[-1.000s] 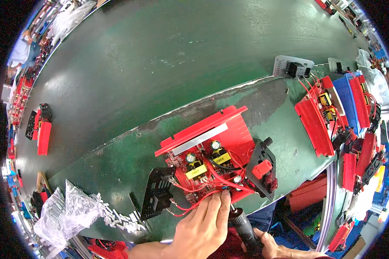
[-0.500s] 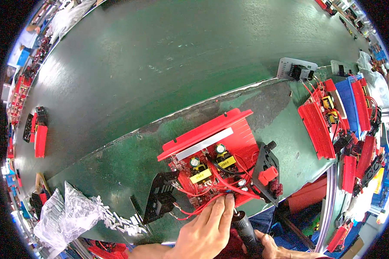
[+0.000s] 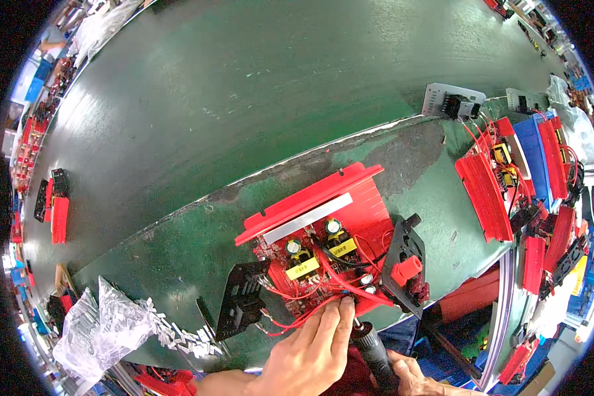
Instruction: Assemble electronic circuit boards and components into red plastic housings using an electric screwdriver.
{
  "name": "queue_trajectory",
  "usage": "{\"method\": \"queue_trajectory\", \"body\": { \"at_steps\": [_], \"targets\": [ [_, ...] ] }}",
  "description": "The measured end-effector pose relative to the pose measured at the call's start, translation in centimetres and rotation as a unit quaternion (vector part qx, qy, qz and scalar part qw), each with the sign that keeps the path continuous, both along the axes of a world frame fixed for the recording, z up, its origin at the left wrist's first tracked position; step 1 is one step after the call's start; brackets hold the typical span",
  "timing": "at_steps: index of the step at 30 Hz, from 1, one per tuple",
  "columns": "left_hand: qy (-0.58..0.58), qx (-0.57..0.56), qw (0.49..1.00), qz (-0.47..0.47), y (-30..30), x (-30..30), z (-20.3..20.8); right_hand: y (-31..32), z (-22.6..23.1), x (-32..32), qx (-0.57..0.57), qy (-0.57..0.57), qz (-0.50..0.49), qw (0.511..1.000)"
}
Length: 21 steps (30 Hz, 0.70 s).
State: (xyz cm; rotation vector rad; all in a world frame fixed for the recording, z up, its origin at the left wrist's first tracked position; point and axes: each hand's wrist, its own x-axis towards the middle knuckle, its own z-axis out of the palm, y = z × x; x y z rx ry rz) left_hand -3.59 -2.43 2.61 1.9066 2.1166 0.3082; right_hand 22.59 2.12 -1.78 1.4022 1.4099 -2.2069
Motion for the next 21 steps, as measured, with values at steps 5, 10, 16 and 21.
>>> {"method": "queue_trajectory", "body": {
  "at_steps": [5,10,16,21],
  "targets": [
    [0.007,-0.004,1.000,0.000,0.3,0.5,-0.1,0.7,0.4,-0.2,-0.067,0.033,0.000,0.997],
    [0.010,-0.001,1.000,0.017,-0.2,0.8,0.0,0.0,-2.8,2.6,-0.316,0.108,-0.032,0.942],
    [-0.087,0.081,0.991,0.056,-1.2,0.2,-1.7,0.6,-2.5,2.1,-0.090,0.103,0.005,0.991],
    [-0.078,0.151,0.938,0.304,-10.2,-3.3,0.2,-0.2,-7.7,10.6,0.250,0.014,0.213,0.944]
  ]
}}
